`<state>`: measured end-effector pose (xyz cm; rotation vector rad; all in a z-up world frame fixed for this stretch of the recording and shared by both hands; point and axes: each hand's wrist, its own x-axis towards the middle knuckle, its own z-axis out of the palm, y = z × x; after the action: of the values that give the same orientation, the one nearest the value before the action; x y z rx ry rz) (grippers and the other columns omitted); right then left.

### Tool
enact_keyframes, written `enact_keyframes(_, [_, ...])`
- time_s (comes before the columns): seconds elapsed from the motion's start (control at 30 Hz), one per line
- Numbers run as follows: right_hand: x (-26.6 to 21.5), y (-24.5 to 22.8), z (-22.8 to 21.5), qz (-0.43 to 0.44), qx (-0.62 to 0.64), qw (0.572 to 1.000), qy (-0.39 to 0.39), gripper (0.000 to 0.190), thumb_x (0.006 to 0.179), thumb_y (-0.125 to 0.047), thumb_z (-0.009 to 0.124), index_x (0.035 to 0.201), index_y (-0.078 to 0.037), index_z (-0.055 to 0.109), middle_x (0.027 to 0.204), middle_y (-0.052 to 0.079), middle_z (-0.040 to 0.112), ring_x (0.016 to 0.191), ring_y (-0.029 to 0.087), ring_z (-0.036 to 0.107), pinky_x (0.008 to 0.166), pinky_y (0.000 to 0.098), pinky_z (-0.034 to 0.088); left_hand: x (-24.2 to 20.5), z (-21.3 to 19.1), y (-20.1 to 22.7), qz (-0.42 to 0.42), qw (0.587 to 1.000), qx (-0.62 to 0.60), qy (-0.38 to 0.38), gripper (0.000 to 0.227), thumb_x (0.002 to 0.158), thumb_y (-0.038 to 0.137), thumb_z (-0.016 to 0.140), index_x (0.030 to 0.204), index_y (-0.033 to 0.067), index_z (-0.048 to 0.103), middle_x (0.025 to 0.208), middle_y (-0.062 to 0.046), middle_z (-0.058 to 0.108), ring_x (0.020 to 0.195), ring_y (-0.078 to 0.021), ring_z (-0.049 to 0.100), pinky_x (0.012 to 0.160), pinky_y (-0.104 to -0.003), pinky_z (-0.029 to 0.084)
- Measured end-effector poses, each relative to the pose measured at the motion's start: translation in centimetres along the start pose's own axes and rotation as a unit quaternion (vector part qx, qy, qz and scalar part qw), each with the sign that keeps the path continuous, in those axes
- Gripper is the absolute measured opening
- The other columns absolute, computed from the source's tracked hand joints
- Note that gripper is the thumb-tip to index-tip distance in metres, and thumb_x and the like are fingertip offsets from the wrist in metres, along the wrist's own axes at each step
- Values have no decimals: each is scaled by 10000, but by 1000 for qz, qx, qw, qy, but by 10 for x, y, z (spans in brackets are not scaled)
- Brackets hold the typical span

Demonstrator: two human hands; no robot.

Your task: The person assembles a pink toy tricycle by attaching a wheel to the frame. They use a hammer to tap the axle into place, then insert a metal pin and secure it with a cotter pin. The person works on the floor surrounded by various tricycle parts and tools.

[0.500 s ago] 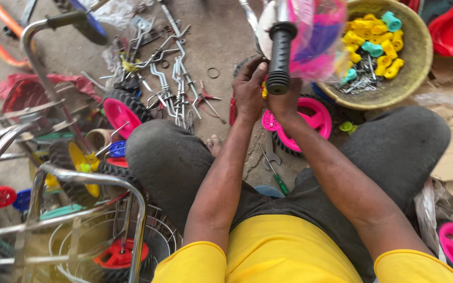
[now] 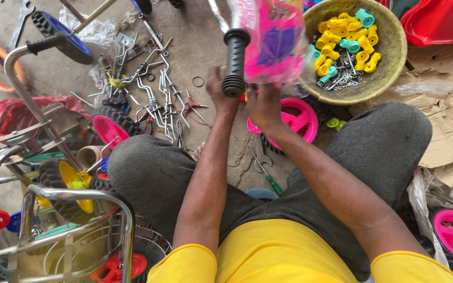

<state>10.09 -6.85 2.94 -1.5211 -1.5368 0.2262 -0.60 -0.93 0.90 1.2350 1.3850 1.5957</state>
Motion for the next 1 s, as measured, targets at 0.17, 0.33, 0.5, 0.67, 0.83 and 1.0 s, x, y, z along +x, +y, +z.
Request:
enact_keyframes(0.17, [-10,-40,-46,-60,-6,994,-87,402,856,-31,668,1249,-23,584,1113,218,654,1009,431,652,868,501,532,-36,-18,34,-120,966,231,-2,280,828,217,727,816,-47,634,749,-197,663,700,-331,644,668,-453,488])
enact_keyframes(0.33, [-18,-34,-75,-67,40,980,-181,422,850,11,646,1265,-52,597,1111,187,681,1003,413,674,829,495,555,-64,-27,56,-86,953,232,-176,171,882,149,649,882,-14,702,814,-212,708,789,-306,702,725,-435,533])
enact_keyframes(0.5, [0,11,-100,-49,67,965,-248,359,864,-23,661,1218,-76,695,1089,177,720,997,356,713,840,451,573,-73,-11,81,-120,977,115,-136,185,891,147,654,939,-26,698,861,-173,723,791,-199,687,738,-377,548])
enact_keyframes(0.67, [22,59,-153,89,2,975,-203,263,946,-55,658,1198,-40,729,948,196,744,840,343,727,706,438,576,-79,-23,64,-135,990,3,-30,172,981,154,667,1020,-7,619,876,-78,619,754,-162,557,687,-338,470])
enact_keyframes(0.83, [41,53,-163,193,116,951,-212,236,944,-114,670,1172,-61,705,935,144,765,822,282,758,734,372,607,-102,-33,-1,-44,908,380,-171,157,944,143,651,973,-10,667,905,-229,699,862,-392,663,775,-508,492])
enact_keyframes(1.0, [33,47,-141,60,-1,961,-270,172,906,-54,713,1068,-34,767,907,206,726,849,380,709,790,453,566,-125,-51,-98,-216,796,506,-253,193,797,154,664,956,85,749,1019,-231,730,1010,-432,688,903,-515,525])
